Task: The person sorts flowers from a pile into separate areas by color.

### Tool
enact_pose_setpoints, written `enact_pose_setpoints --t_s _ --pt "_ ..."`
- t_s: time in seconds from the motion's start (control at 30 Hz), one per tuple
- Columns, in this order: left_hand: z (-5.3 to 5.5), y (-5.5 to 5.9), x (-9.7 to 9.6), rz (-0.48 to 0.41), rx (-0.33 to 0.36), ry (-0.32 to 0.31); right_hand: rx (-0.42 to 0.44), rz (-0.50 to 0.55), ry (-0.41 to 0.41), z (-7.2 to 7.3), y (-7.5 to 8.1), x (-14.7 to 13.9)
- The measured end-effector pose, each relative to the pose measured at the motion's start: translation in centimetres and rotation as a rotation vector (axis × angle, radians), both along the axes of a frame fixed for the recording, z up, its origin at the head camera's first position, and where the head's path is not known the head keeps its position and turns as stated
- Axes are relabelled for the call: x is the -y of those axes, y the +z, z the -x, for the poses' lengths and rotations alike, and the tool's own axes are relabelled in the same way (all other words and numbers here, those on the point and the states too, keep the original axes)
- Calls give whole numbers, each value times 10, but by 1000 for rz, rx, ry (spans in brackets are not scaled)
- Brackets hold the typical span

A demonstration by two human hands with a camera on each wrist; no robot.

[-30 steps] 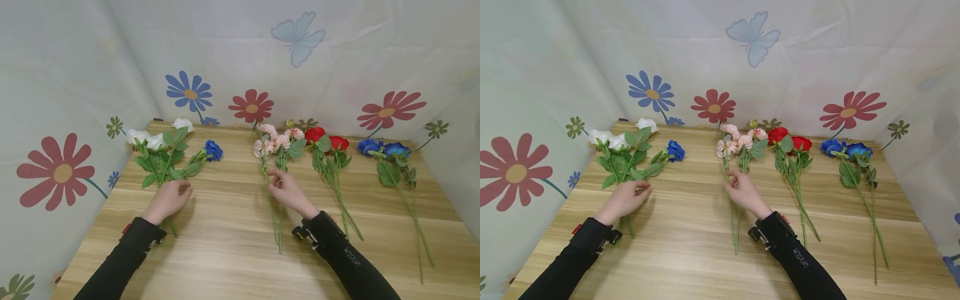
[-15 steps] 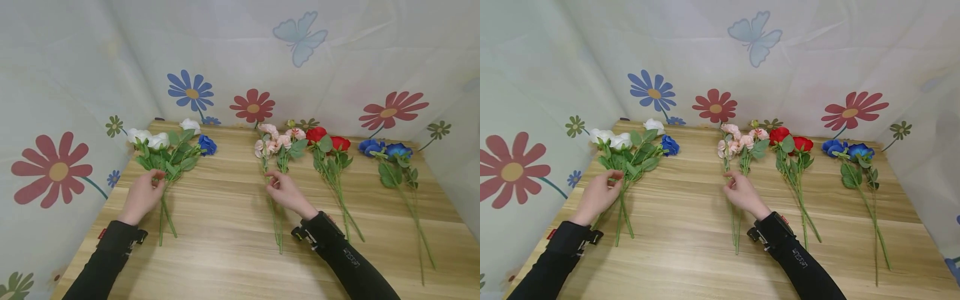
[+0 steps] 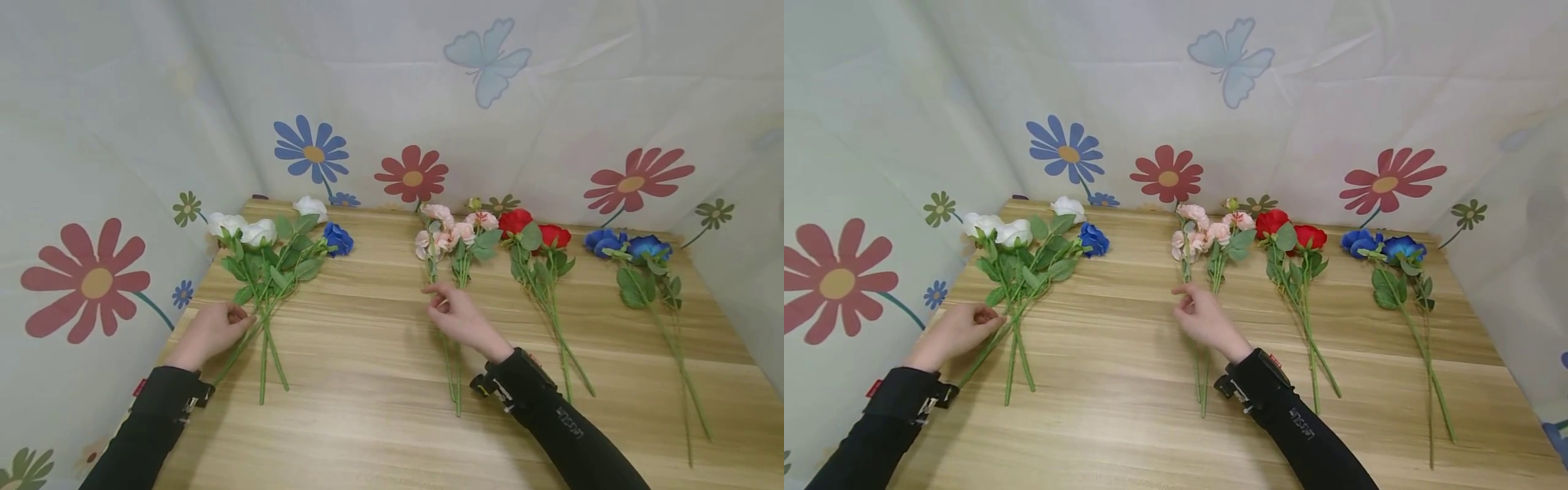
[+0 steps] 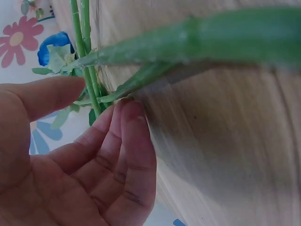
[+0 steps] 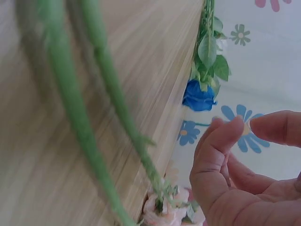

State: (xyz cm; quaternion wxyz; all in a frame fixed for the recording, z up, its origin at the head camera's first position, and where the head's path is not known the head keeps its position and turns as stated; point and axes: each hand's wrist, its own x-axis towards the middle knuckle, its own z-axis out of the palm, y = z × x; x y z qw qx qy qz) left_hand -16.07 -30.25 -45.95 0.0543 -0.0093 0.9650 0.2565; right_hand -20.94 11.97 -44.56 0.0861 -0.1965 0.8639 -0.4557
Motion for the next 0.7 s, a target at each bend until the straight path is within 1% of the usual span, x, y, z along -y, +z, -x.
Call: enact_pose_setpoints --t_s 0.17,0.27,0.5,0.7 --pt "2 -2 0 -10 22 -6 87 66 58 -3 0 10" --pt "3 -2 0 -7 31 -12 115 89 76 -5 0 14" --pt "5 -2 1 0 31 -32 124 115 76 -9 2 18" --pt "4 -2 -1 28 16 -15 130 119 70 -9 0 17"
